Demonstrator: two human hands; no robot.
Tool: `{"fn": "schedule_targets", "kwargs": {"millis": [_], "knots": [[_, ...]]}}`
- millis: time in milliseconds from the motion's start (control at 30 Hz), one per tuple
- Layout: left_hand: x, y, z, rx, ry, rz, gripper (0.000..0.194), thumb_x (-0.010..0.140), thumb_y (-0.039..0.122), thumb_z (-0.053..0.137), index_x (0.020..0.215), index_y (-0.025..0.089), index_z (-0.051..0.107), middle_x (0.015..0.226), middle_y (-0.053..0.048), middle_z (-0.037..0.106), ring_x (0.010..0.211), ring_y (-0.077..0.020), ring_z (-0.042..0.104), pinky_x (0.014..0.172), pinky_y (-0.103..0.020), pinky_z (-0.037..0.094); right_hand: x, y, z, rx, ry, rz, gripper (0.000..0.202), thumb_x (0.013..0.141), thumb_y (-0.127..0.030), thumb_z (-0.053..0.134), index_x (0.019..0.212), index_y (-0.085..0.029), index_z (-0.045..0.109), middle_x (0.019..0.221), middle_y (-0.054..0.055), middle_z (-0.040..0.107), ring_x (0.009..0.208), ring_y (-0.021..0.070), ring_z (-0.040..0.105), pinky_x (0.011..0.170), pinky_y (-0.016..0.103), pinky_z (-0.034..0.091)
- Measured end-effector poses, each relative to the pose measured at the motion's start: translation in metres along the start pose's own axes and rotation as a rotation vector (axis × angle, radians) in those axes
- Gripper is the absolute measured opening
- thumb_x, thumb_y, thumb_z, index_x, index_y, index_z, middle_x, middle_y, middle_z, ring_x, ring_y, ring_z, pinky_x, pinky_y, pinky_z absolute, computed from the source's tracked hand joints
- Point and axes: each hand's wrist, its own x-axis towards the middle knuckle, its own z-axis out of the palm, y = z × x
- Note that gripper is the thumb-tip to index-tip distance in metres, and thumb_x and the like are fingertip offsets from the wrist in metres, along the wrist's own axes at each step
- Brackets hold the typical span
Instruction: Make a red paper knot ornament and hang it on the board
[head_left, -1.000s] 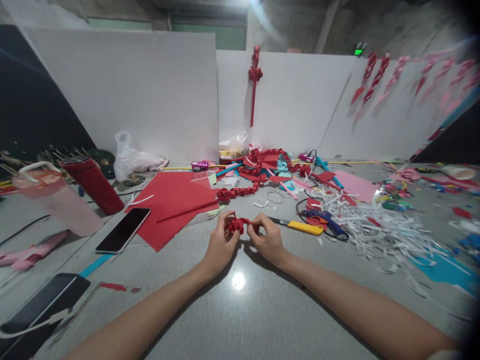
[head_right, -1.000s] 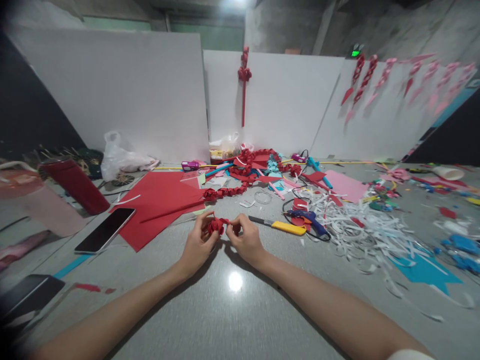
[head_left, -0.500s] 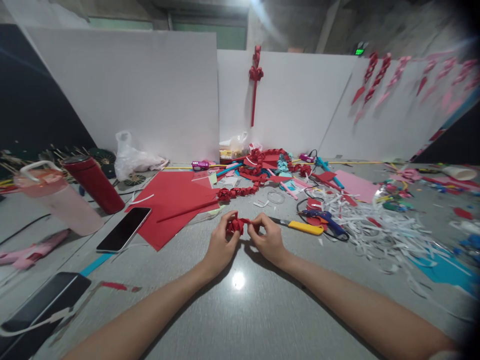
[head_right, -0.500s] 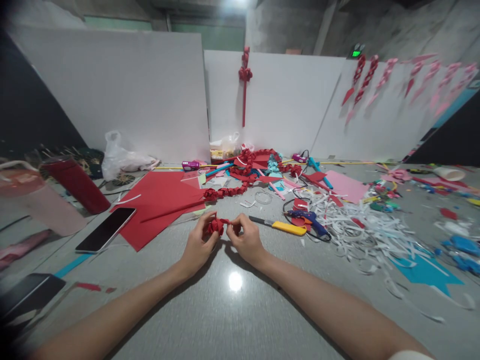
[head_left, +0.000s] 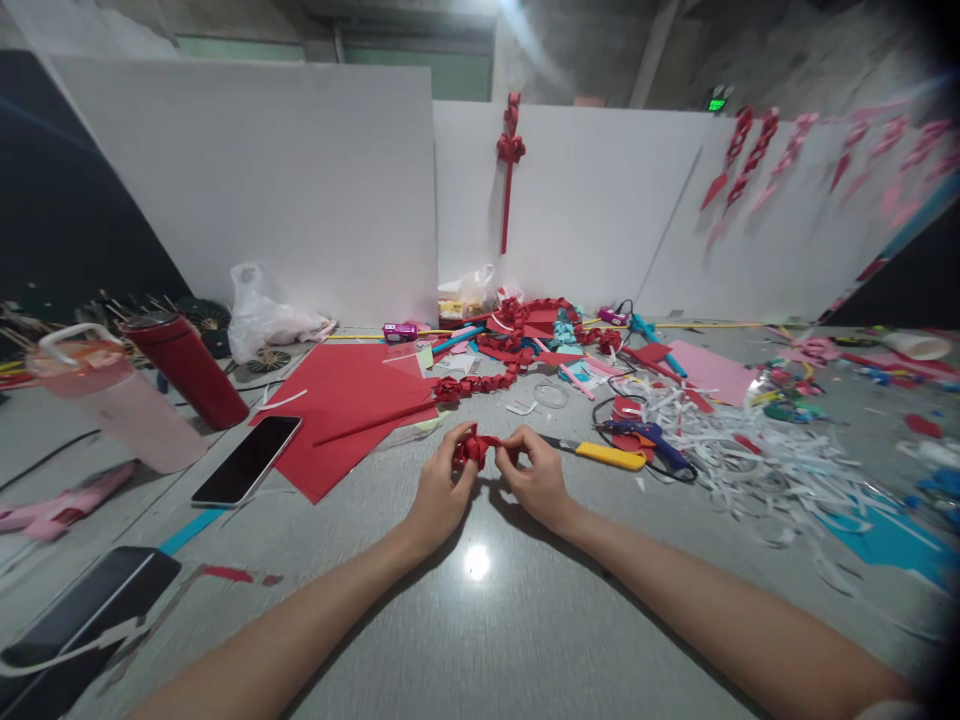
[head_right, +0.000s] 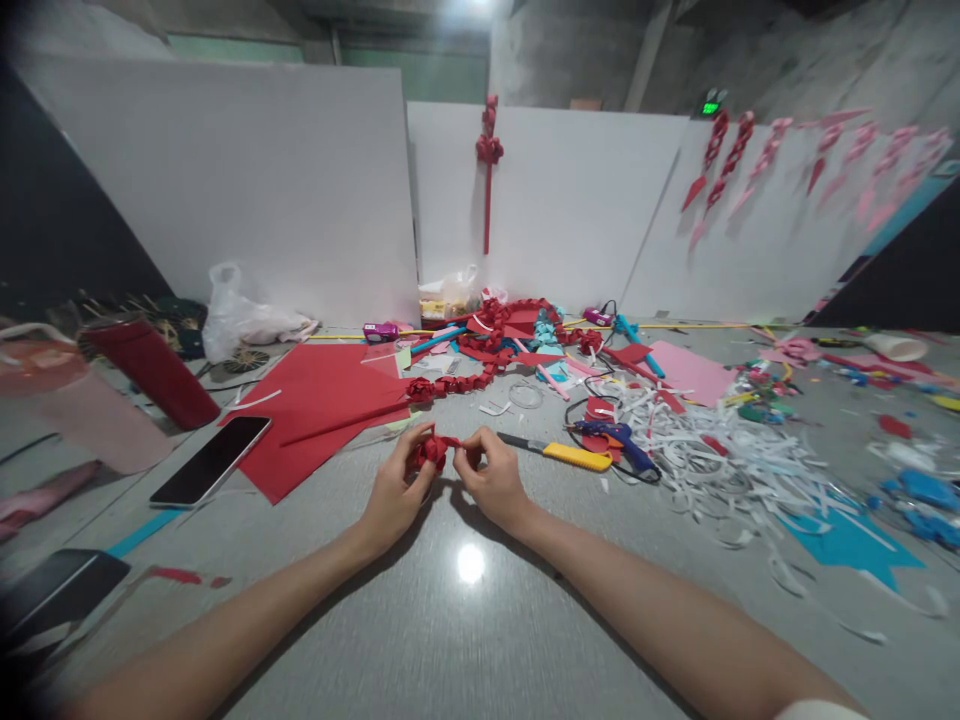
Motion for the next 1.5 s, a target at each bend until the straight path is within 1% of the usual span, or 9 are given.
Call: {"fn": "schedule_targets", "kwargs": {"millis": [133, 267, 433, 533, 667, 867, 1033, 1267, 1500], "knots": [[-0.001, -0.001, -0.001, 0.004, 0.006, 0.010, 0.038, 0.107, 0.034, 0.054, 0.145, 0.029, 0.055, 0.144, -0.009, 0.066, 0.126, -0.0224, 0.066, 0.106, -0.041, 0.053, -0.001, 0.001, 0.000, 0.005, -0.007, 0.001, 0.013, 0.093, -0.019, 0.064, 0.082, -0.023, 0.057, 0.072, -0.004, 0.058, 0.064, 0.0136, 0.055, 0.064, 0.028, 0.045], [-0.001, -0.002, -0.001, 0.020, 0.043, 0.023, 0.037, 0.105, 0.032, 0.057, 0.142, 0.029, 0.058, 0.137, -0.008, 0.069, 0.121, -0.0220, 0.068, 0.105, -0.041, 0.053, -0.002, 0.001, -0.001, -0.006, -0.028, -0.024, 0.013, 0.094, -0.019, 0.063, 0.083, -0.023, 0.057, 0.073, -0.004, 0.058, 0.065, 0.0141, 0.056, 0.065, 0.029, 0.045], [-0.001, -0.001, -0.002, 0.021, 0.083, 0.027, 0.034, 0.102, 0.026, 0.061, 0.137, 0.028, 0.061, 0.129, -0.007, 0.071, 0.115, -0.0212, 0.070, 0.101, -0.039, 0.055, -0.004, -0.002, -0.002, -0.037, -0.046, -0.144, 0.005, 0.097, -0.019, 0.063, 0.097, -0.023, 0.061, 0.081, -0.001, 0.059, 0.069, 0.0149, 0.057, 0.068, 0.030, 0.047], [-0.001, 0.002, -0.002, -0.012, 0.087, 0.034, 0.033, 0.101, 0.028, 0.064, 0.134, 0.026, 0.061, 0.123, -0.007, 0.073, 0.108, -0.0199, 0.072, 0.097, -0.037, 0.057, -0.005, -0.002, -0.002, -0.050, -0.047, -0.206, 0.006, 0.099, -0.019, 0.062, 0.102, -0.023, 0.062, 0.083, 0.000, 0.059, 0.070, 0.0154, 0.057, 0.067, 0.031, 0.048], [-0.001, 0.004, -0.002, -0.032, 0.086, 0.037, 0.032, 0.100, 0.030, 0.066, 0.132, 0.025, 0.062, 0.117, -0.007, 0.074, 0.102, -0.0191, 0.074, 0.091, -0.035, 0.060, -0.005, -0.002, -0.003, -0.086, -0.036, -0.234, 0.006, 0.100, -0.018, 0.060, 0.100, -0.024, 0.062, 0.081, 0.000, 0.059, 0.069, 0.0155, 0.056, 0.066, 0.031, 0.048], [-0.004, 0.002, -0.001, -0.018, 0.113, 0.059, 0.035, 0.097, 0.030, 0.070, 0.130, 0.024, 0.061, 0.109, -0.005, 0.076, 0.098, -0.0190, 0.075, 0.091, -0.036, 0.062, -0.007, -0.007, -0.004, -0.161, -0.059, -0.332, 0.011, 0.100, -0.016, 0.062, 0.092, -0.024, 0.060, 0.077, 0.000, 0.058, 0.068, 0.0164, 0.056, 0.063, 0.031, 0.047], [-0.004, 0.000, -0.001, 0.002, 0.136, 0.080, 0.036, 0.094, 0.025, 0.072, 0.128, 0.025, 0.062, 0.107, -0.003, 0.076, 0.095, -0.0171, 0.075, 0.090, -0.034, 0.063, -0.009, -0.009, -0.004, -0.170, -0.080, -0.363, 0.012, 0.100, -0.015, 0.062, 0.092, -0.024, 0.061, 0.077, 0.001, 0.061, 0.069, 0.0179, 0.057, 0.064, 0.032, 0.048], [-0.003, 0.005, -0.001, -0.032, 0.152, 0.033, 0.037, 0.091, 0.020, 0.072, 0.126, 0.024, 0.062, 0.105, -0.002, 0.075, 0.095, -0.0168, 0.074, 0.089, -0.034, 0.062, -0.010, -0.008, -0.004, -0.145, -0.144, -0.384, 0.014, 0.098, -0.013, 0.063, 0.089, -0.024, 0.061, 0.076, 0.002, 0.061, 0.068, 0.0186, 0.058, 0.065, 0.033, 0.048], [-0.002, 0.006, -0.001, -0.066, 0.143, 0.016, 0.036, 0.091, 0.021, 0.072, 0.125, 0.024, 0.061, 0.102, -0.002, 0.075, 0.092, -0.0164, 0.074, 0.088, -0.033, 0.061, -0.009, -0.009, -0.006, -0.148, -0.200, -0.402, 0.011, 0.098, -0.012, 0.060, 0.096, -0.023, 0.061, 0.081, 0.004, 0.063, 0.074, 0.0202, 0.059, 0.071, 0.035, 0.050]]}}
